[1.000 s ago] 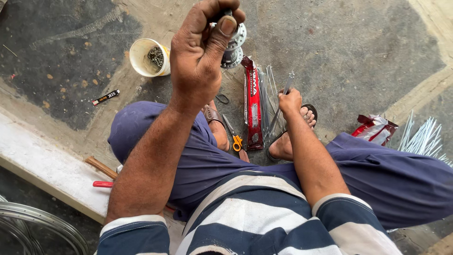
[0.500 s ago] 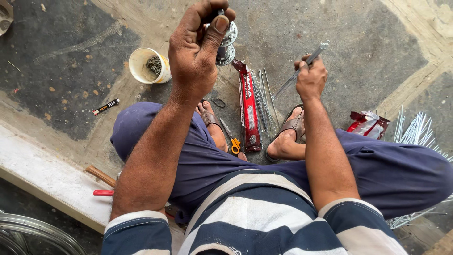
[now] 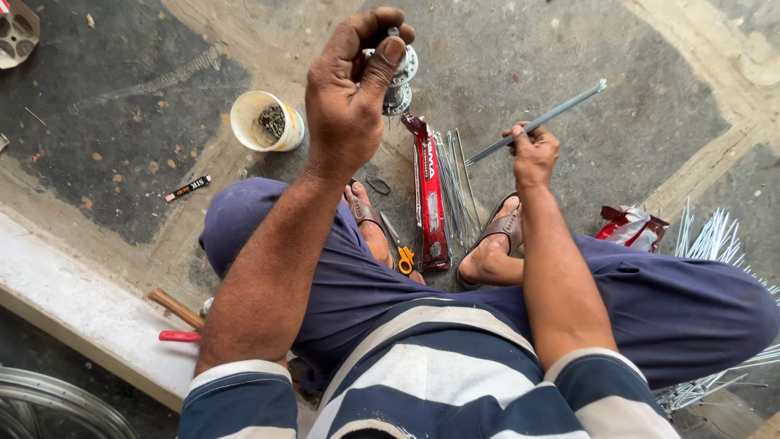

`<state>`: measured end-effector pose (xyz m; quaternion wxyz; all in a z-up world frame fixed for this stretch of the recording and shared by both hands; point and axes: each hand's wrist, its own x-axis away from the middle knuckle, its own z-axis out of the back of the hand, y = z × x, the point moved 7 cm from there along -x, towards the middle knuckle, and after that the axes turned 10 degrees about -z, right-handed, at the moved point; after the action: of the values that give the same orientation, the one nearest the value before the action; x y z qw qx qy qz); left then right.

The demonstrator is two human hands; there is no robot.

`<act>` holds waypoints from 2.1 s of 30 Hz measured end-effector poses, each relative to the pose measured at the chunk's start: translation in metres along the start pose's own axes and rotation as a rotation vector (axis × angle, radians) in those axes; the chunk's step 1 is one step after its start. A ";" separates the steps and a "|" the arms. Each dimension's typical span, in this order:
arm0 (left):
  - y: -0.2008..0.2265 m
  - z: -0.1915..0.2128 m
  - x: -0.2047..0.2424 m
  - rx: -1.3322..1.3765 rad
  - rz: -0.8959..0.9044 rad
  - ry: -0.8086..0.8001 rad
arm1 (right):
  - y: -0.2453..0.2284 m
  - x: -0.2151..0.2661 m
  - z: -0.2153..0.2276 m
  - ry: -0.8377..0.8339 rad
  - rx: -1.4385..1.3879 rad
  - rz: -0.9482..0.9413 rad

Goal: The person inserts metal spokes into a bicycle wheel hub, arranging them in a radial pattern. The person repeatedly picks up spokes, inserts them into the hub, and adjusts their positions while sitting on the floor.

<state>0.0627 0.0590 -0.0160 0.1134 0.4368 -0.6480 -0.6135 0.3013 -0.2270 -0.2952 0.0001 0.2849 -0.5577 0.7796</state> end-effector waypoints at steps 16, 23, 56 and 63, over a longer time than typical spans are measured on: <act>0.025 -0.011 0.000 -0.219 -0.025 -0.074 | -0.262 0.127 -0.025 -0.345 -0.375 0.279; 0.030 -0.009 0.003 -0.424 -0.081 -0.103 | -0.342 0.186 -0.037 -0.369 -0.289 0.580; 0.034 -0.014 0.006 -0.461 -0.068 -0.144 | -0.376 0.227 -0.092 -0.321 0.213 0.857; 0.034 -0.017 0.006 -0.475 -0.044 -0.158 | -0.372 0.222 -0.092 -0.408 0.087 0.792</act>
<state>0.0559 0.0385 0.0155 0.1486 0.3626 -0.4831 -0.7830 0.1930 -0.0767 0.1067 -0.4204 0.1972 -0.5790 0.6701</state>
